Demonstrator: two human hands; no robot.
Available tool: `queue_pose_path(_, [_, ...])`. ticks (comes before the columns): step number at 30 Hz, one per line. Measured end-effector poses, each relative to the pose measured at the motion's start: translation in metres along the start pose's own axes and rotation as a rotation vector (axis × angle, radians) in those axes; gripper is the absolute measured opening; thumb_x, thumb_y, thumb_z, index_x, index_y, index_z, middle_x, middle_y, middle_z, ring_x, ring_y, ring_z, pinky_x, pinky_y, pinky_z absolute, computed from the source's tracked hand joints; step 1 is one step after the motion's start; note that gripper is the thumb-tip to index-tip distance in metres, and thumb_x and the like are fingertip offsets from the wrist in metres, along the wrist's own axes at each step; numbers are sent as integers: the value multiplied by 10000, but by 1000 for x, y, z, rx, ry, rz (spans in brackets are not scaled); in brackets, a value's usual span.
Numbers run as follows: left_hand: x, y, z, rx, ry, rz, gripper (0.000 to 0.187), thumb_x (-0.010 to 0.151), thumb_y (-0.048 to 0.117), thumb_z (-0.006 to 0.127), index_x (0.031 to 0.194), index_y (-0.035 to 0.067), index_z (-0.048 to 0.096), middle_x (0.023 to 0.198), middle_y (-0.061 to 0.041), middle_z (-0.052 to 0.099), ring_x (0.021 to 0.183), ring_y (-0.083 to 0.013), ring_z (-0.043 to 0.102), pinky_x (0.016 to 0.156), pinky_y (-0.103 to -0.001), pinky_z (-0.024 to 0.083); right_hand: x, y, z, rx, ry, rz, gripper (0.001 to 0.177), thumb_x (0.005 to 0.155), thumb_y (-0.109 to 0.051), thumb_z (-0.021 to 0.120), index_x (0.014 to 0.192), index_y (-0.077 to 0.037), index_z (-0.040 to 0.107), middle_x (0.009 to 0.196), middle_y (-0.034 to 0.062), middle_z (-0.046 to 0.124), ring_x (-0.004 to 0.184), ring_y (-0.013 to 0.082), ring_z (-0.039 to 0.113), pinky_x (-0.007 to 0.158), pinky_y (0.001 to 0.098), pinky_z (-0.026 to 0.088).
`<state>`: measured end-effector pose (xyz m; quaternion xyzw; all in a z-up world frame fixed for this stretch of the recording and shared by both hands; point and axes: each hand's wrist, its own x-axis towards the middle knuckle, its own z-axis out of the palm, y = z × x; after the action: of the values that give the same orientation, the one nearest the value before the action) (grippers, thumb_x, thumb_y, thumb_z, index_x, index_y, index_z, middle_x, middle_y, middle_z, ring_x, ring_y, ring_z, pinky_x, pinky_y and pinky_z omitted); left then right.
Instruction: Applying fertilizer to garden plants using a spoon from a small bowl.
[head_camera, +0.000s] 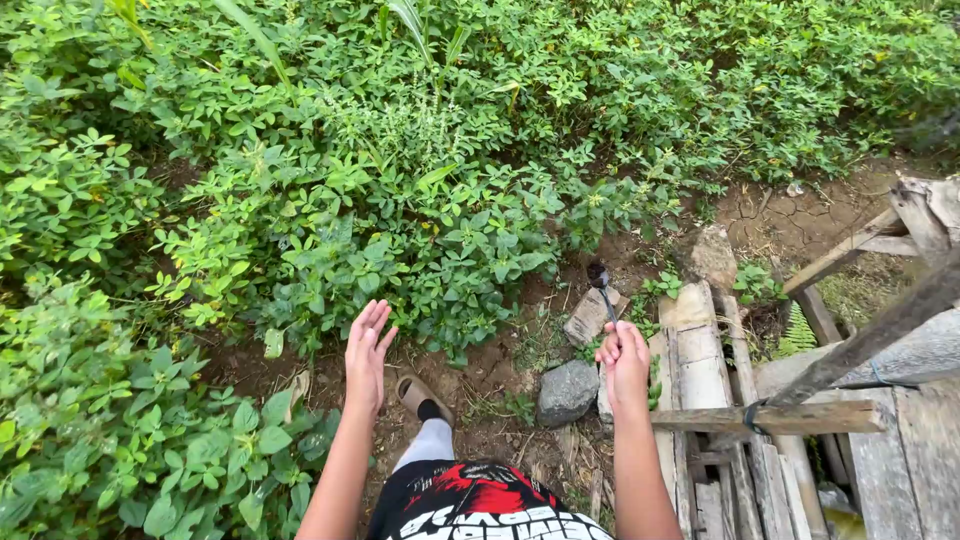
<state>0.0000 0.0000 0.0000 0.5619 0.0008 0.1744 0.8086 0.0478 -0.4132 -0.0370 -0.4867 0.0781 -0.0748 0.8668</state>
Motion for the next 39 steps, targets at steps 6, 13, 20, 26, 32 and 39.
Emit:
queue_pose_path(6, [97,-19,0,-11,-50,-39,551,1033,288,474,1493,-15,446,1552,-182,487,1472,-292,448,1174,-467,400,66,-8,39,74,36,-25,244,1091,-255,471,1009,-49,573,633,-54,362,562,71,372,594,294,400])
queue_pose_path(13, [204,-42,22,-51,-176,-66,527,1028,302,503,1446,-18,505,1530,-163,529,1453,-282,483,1178,-457,402,118,-15,73,89,41,-112,232,1095,-222,479,1014,-37,594,658,-53,375,580,67,376,610,286,396])
queue_pose_path(20, [271,-49,23,29,-295,-164,489,1036,274,439,1430,-4,521,1499,-165,562,1417,-277,524,1162,-445,430,159,14,106,126,109,-109,242,1100,-239,473,1005,-48,586,654,-56,360,567,71,372,602,285,394])
queue_pose_path(26, [306,-47,11,18,-284,-190,478,1038,255,424,1425,-11,514,1485,-185,565,1406,-290,534,1157,-445,440,172,14,122,129,108,-116,267,1099,-250,478,1003,-35,604,649,-48,364,569,81,381,603,295,403])
queue_pose_path(32, [329,-61,21,-36,-220,-214,475,1044,261,424,1423,-12,516,1464,-191,577,1386,-296,547,1143,-452,445,212,11,119,83,128,-94,272,1095,-256,485,1000,-30,602,647,-49,360,566,78,377,596,302,411])
queue_pose_path(39, [368,-71,24,-8,-83,-159,467,1043,246,414,1413,-16,530,1436,-184,602,1359,-297,573,1133,-453,459,320,15,142,79,-13,-50,256,1098,-247,489,1016,-29,597,634,-41,367,569,84,385,587,302,392])
